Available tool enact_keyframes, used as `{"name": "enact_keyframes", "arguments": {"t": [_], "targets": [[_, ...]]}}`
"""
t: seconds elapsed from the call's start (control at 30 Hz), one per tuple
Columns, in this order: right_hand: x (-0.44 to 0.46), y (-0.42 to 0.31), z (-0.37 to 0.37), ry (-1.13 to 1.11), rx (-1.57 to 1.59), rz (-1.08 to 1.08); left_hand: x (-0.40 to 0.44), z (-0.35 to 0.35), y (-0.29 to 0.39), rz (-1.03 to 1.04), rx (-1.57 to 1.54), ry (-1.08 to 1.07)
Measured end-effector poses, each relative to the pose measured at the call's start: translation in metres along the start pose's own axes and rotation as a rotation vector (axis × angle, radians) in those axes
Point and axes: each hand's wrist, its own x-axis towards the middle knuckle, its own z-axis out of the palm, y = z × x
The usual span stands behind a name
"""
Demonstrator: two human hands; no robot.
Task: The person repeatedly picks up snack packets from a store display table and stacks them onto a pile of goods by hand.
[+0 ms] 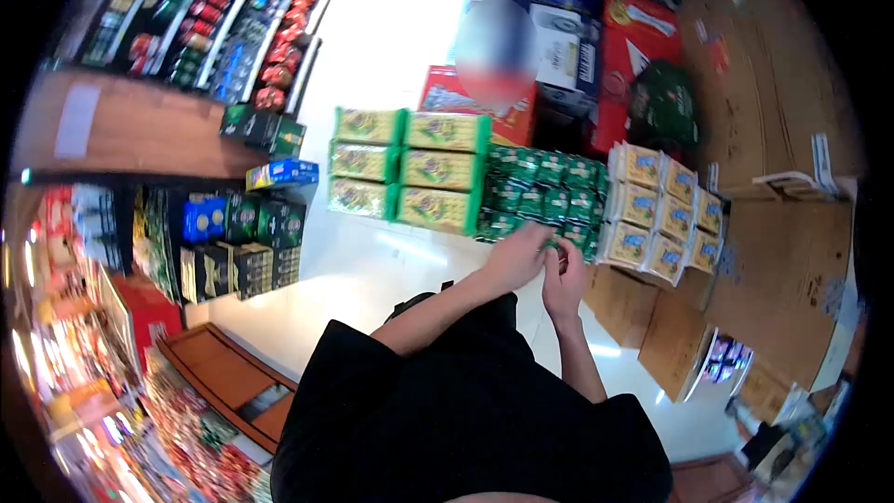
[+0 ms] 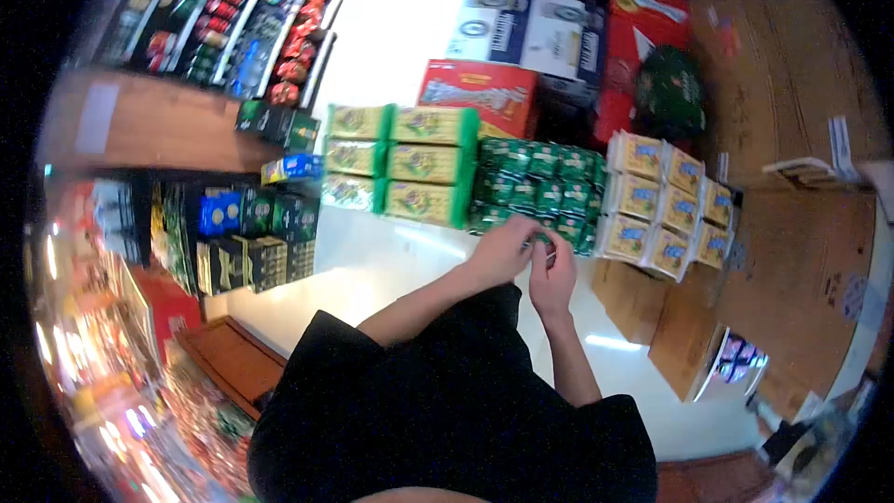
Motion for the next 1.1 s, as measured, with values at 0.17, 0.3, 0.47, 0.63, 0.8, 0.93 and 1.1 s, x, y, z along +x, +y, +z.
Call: {"name": "enact_keyframes", "arguments": {"t": [0.17, 0.3, 0.47, 0.63, 0.8, 0.93, 1.1], "targets": [[-0.037, -0.018, 0.051, -0.132, 0.0, -0.222, -0.09, -0.031, -0.009, -0.111, -0.029, 0.05], [-0.103, -0.042, 0.12, -0.382, -0.064, -0.374, -0.194, -0.081, -0.037, -0.246, -0.057, 0.21], [-0.221, -0.071, 0.223, -0.747, -0.157, -0.558, -0.362, -0.113, -0.094, -0.433, -0.074, 0.478], [-0.377, -0.086, 0.32, -1.131, -0.137, -0.678, -0.551, -0.114, -0.116, -0.666, -0.101, 0.853], [-0.489, -0.125, 0.403, -1.446, -0.174, -0.778, -0.675, -0.139, -0.135, -0.859, -0.162, 1.099], [-0.561, -0.13, 0.457, -1.663, -0.247, -0.868, -0.744, -0.14, -0.149, -0.978, -0.222, 1.289], [-0.654, -0.122, 0.536, -1.856, -0.341, -0.904, -0.836, -0.139, -0.201, -1.015, -0.189, 1.481]]}}
